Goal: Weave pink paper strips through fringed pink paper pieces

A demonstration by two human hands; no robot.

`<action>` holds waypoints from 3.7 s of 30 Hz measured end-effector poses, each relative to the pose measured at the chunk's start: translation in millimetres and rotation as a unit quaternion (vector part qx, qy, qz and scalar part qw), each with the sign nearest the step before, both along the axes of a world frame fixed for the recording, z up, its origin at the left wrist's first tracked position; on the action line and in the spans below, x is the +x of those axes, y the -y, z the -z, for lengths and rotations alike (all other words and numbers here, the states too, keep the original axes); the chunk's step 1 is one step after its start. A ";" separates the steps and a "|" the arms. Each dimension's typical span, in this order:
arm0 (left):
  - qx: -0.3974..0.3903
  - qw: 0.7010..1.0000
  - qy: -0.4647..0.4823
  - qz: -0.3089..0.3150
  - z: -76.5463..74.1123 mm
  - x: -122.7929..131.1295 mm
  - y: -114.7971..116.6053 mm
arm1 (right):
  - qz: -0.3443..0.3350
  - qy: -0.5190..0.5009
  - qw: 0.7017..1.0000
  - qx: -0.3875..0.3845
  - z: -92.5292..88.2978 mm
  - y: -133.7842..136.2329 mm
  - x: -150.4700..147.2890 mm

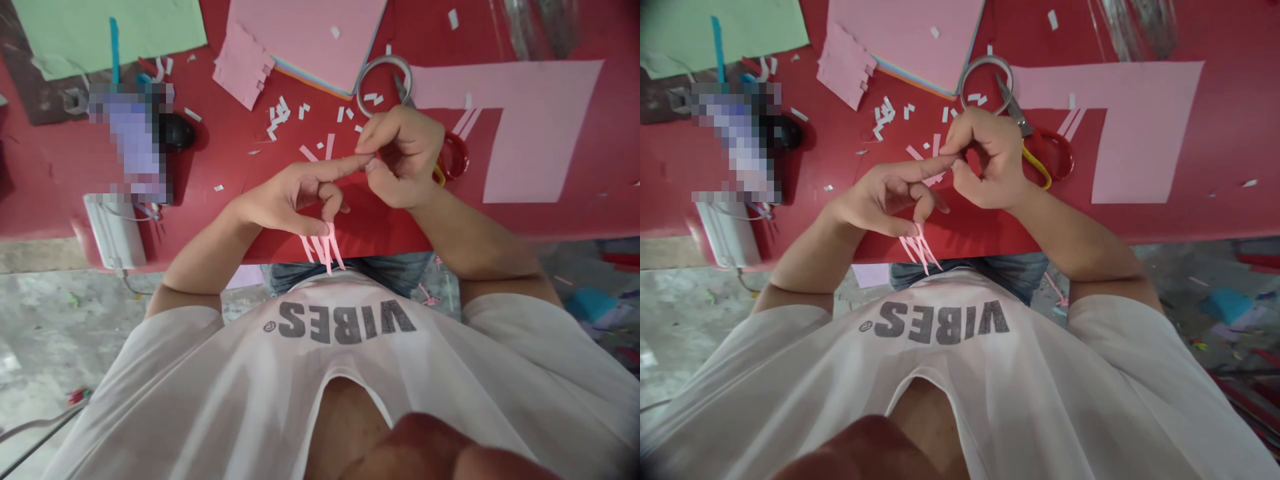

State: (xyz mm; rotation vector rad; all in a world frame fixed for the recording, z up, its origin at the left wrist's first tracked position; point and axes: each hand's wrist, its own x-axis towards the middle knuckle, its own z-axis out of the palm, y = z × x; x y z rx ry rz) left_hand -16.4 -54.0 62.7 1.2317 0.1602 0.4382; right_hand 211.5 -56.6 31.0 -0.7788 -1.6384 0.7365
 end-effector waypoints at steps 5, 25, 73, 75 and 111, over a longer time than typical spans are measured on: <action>-0.051 0.999 -0.003 -0.003 7.1 1.8 -0.5 | -0.011 0.014 1.000 -0.021 -2.5 5.0 -2.1; 0.013 0.998 -0.023 -0.052 12.9 1.0 -7.5 | 0.146 0.221 0.949 0.169 -1.4 -3.5 16.0; 0.040 0.996 -0.073 -0.038 8.0 -0.8 -5.5 | 0.158 0.244 0.941 0.176 19.2 -5.2 27.4; 0.034 0.996 -0.071 -0.045 8.7 -0.7 -6.0 | 0.157 0.243 0.938 0.188 14.8 -4.7 26.9; -0.057 0.998 -0.017 -0.016 16.2 7.9 4.1 | 0.162 0.171 0.967 0.094 36.9 -1.4 26.8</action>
